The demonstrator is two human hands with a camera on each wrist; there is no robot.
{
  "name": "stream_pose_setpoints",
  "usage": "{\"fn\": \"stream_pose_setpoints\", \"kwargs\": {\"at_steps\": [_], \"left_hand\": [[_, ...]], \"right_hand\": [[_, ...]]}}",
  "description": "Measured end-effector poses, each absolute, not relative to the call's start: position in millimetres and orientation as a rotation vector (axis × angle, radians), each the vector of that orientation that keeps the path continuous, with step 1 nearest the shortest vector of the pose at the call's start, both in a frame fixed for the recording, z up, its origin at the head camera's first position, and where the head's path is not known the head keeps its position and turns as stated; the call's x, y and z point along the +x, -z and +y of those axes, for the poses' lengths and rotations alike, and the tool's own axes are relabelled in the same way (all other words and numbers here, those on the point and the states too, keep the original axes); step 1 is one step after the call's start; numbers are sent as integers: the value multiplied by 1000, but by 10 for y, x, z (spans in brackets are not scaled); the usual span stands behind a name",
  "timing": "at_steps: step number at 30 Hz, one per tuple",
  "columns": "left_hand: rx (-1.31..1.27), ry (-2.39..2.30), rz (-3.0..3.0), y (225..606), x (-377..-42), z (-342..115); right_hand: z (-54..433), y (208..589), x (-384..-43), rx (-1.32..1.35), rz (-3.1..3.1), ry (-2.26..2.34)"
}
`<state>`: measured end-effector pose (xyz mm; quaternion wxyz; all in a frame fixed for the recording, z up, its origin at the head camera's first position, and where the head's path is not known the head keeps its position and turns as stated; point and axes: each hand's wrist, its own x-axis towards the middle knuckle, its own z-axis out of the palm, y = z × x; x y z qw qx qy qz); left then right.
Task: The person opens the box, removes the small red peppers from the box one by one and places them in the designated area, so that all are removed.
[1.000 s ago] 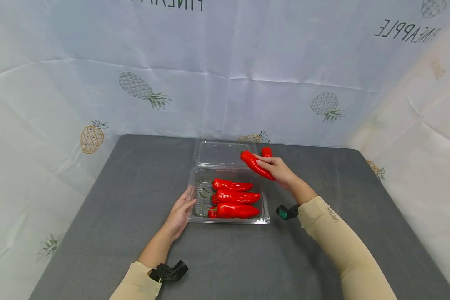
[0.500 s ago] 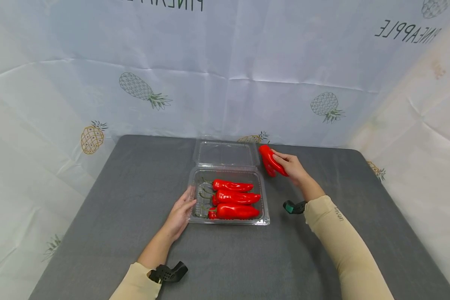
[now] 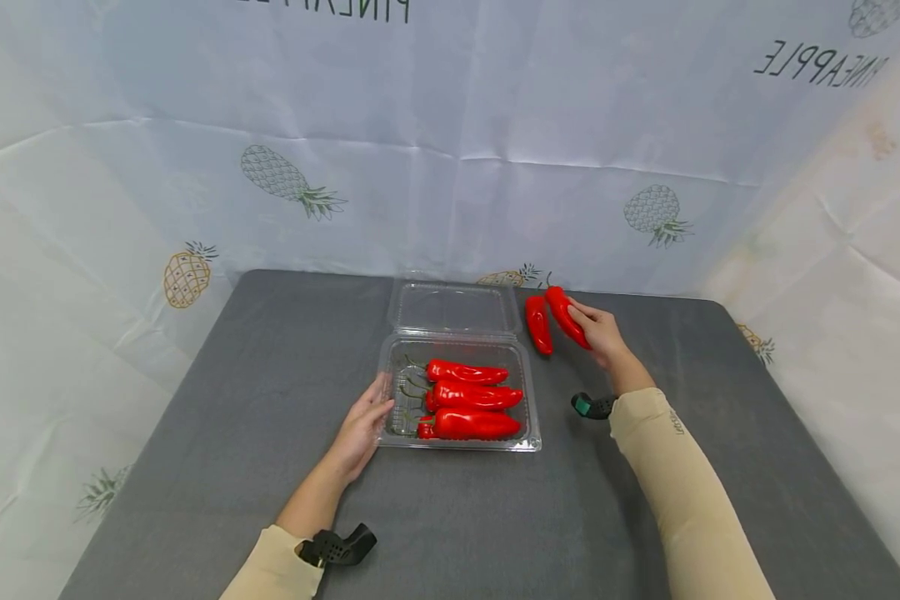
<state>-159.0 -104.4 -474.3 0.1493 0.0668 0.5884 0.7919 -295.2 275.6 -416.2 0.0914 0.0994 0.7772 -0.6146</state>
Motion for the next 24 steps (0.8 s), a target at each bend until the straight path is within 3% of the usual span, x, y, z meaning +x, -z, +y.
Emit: {"fn": "stream_pose_setpoints", "kwargs": {"at_steps": [24], "left_hand": [[205, -2271, 1702, 4756, -1590, -1041]], "right_hand": [[2848, 4380, -3103, 542, 2353, 1835]]}}
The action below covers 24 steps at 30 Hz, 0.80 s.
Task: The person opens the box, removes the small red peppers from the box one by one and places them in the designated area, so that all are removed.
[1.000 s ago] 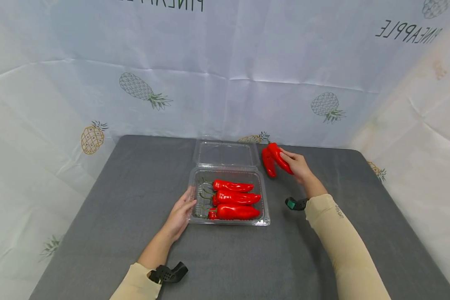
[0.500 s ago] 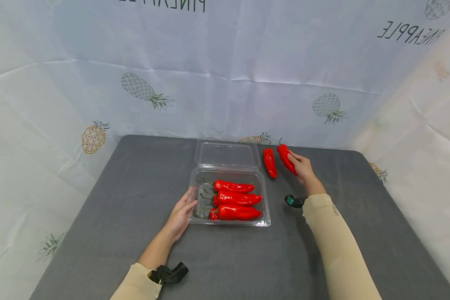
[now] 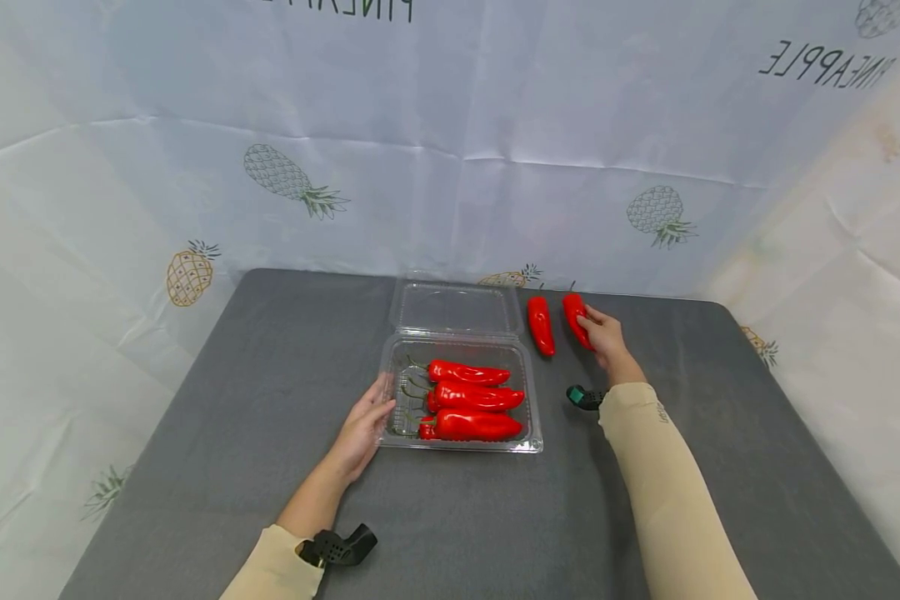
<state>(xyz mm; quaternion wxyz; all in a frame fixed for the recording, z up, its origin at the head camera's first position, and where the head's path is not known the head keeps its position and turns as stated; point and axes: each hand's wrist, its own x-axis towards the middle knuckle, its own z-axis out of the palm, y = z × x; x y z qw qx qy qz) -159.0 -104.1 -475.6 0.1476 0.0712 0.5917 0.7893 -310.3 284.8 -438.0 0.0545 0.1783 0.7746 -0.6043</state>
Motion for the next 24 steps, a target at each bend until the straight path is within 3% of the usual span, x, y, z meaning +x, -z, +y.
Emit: {"fn": "stream_pose_setpoints", "kwargs": {"at_steps": [24], "left_hand": [[217, -2260, 1713, 4787, -1595, -1055]], "right_hand": [[2778, 4497, -3143, 484, 2640, 1545]]}}
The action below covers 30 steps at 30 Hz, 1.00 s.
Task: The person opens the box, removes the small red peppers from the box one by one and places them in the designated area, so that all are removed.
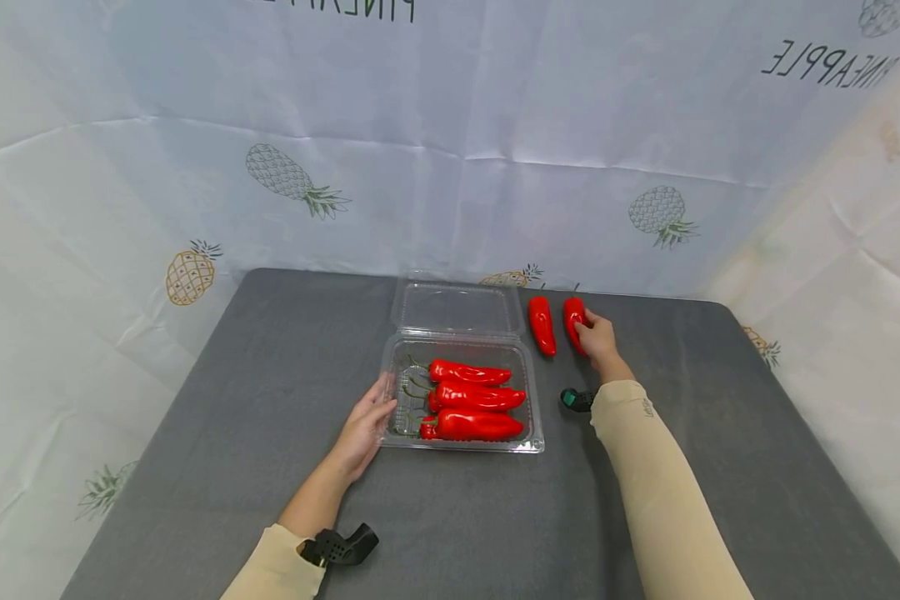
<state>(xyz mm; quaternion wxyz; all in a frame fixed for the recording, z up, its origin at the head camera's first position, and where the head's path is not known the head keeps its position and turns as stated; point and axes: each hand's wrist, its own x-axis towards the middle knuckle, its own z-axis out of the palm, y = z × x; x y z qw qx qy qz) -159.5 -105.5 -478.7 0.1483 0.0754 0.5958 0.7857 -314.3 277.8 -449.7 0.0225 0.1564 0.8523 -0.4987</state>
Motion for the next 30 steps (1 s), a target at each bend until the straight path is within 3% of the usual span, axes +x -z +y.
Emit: {"fn": "stream_pose_setpoints", "kwargs": {"at_steps": [30], "left_hand": [[201, -2278, 1690, 4771, -1592, -1044]], "right_hand": [[2924, 4324, -3043, 558, 2571, 1546]]}}
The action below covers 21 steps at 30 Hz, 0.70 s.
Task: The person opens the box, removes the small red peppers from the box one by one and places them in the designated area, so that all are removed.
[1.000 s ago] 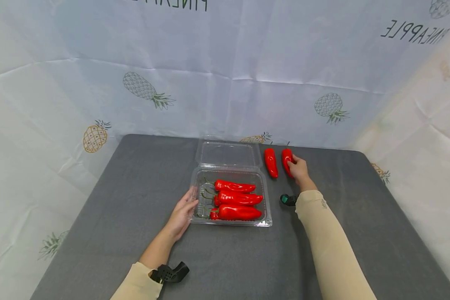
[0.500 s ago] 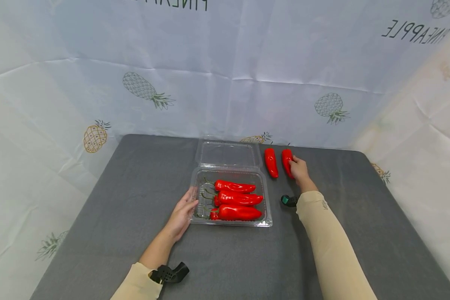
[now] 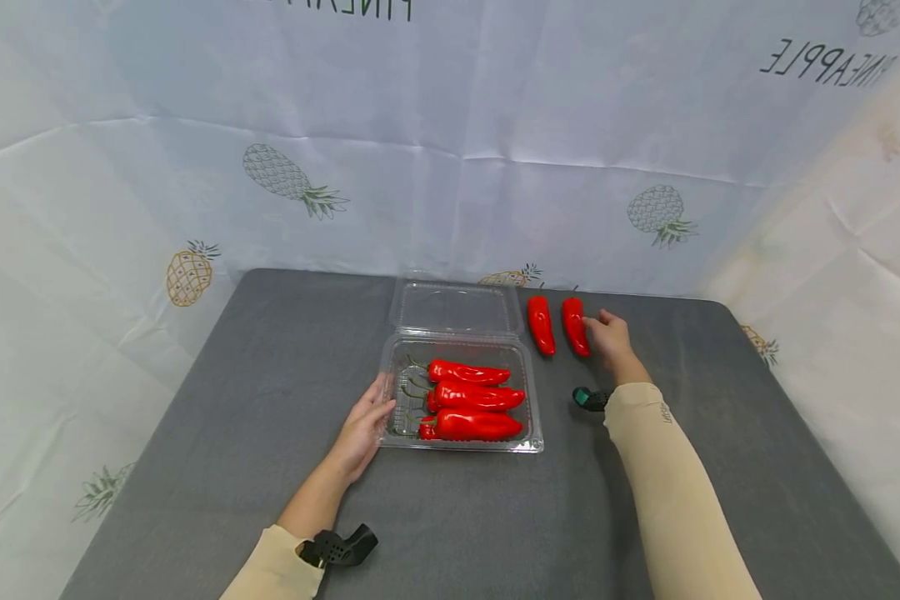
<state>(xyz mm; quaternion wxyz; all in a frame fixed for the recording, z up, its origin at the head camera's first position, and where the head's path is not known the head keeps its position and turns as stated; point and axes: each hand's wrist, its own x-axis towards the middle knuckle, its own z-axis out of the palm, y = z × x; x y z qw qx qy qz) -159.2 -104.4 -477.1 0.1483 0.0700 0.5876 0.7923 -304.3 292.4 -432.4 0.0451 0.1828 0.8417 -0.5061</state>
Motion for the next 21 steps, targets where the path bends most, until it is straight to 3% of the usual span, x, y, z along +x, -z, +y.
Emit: {"fn": "stream_pose_setpoints", "kwargs": {"at_steps": [21], "left_hand": [[241, -2284, 1703, 4790, -1583, -1053]], "right_hand": [[2797, 3890, -2890, 486, 2244, 1923]]}}
